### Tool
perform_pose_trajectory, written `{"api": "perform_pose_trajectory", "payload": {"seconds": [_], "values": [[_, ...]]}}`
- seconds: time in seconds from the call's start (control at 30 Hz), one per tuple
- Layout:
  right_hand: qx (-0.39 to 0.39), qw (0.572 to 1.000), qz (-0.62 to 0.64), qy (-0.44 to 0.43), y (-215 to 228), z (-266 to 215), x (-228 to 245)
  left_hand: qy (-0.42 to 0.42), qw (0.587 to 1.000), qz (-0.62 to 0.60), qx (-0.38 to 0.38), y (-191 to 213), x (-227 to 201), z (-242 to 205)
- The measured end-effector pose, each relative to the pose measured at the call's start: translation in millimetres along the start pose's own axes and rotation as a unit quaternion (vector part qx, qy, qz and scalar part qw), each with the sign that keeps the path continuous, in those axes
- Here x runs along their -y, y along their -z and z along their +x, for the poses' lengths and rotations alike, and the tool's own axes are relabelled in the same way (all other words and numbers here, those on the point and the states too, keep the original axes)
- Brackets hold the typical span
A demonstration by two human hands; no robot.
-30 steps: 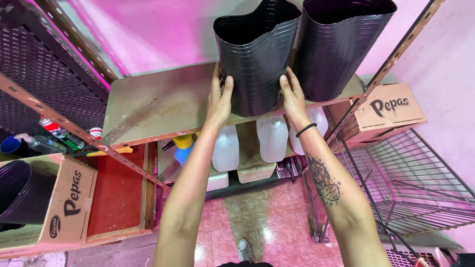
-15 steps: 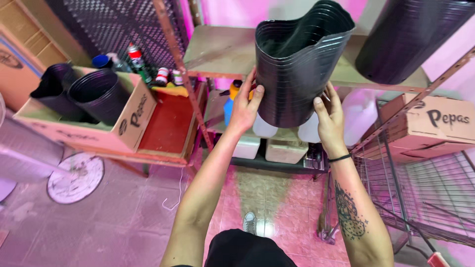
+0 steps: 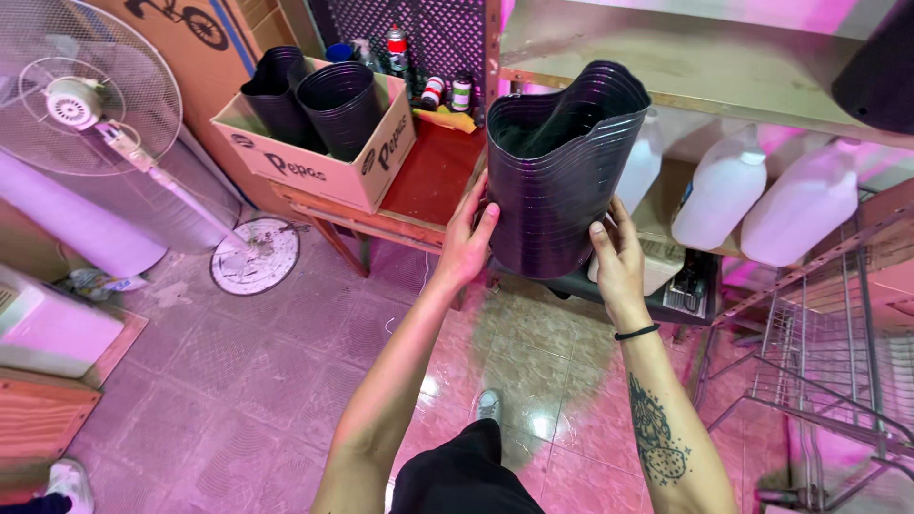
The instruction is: The person organizes gardening supplies on a metal shelving unit. They repeatedly pick up a blue and yellow spray bottle, white plastic jugs, and stacks of black plastic pots, moving them between a cardboard box and the shelves.
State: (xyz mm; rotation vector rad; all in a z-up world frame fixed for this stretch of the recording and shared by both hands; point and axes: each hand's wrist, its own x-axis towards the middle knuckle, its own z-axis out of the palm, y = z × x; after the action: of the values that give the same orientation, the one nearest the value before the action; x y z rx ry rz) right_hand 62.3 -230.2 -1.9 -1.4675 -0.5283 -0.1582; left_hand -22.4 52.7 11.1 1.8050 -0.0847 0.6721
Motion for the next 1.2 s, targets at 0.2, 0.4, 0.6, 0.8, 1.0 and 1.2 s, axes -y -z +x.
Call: {"api": "perform_pose_trajectory", "payload": {"seconds": [0.2, 0.4, 0.6, 0.8, 1.0, 1.2], "values": [[0.059, 0.998, 0.028, -0.013, -77.1, -7.8, -5.7, 0.005, 0.998, 0.018, -0.060, 78.9, -12.2, -38.8], [0.118, 0.990, 0.072, -0.026, -176.9, 8.2, -42.4, 0.029, 0.988, 0.066, -0.134, 165.8, 2.9, -65.1], [0.189, 0.981, 0.016, -0.036, -286.9, 16.9, -3.7, 0.057, 0.970, 0.103, -0.214, 253.7, -4.6, -86.8], [0.237, 0.969, -0.021, -0.070, -396.3, 54.6, -18.1, 0.064, 0.956, 0.103, -0.266, 334.1, 20.5, -69.4], [0.274, 0.955, -0.038, -0.104, -481.0, 107.8, -27.0, 0.056, 0.951, 0.076, -0.293, 409.2, 97.3, -11.8], [0.272, 0.955, -0.021, -0.120, -583.7, 176.4, -104.0, 0.070, 0.950, 0.070, -0.297, 477.7, 170.2, 64.4]]}}
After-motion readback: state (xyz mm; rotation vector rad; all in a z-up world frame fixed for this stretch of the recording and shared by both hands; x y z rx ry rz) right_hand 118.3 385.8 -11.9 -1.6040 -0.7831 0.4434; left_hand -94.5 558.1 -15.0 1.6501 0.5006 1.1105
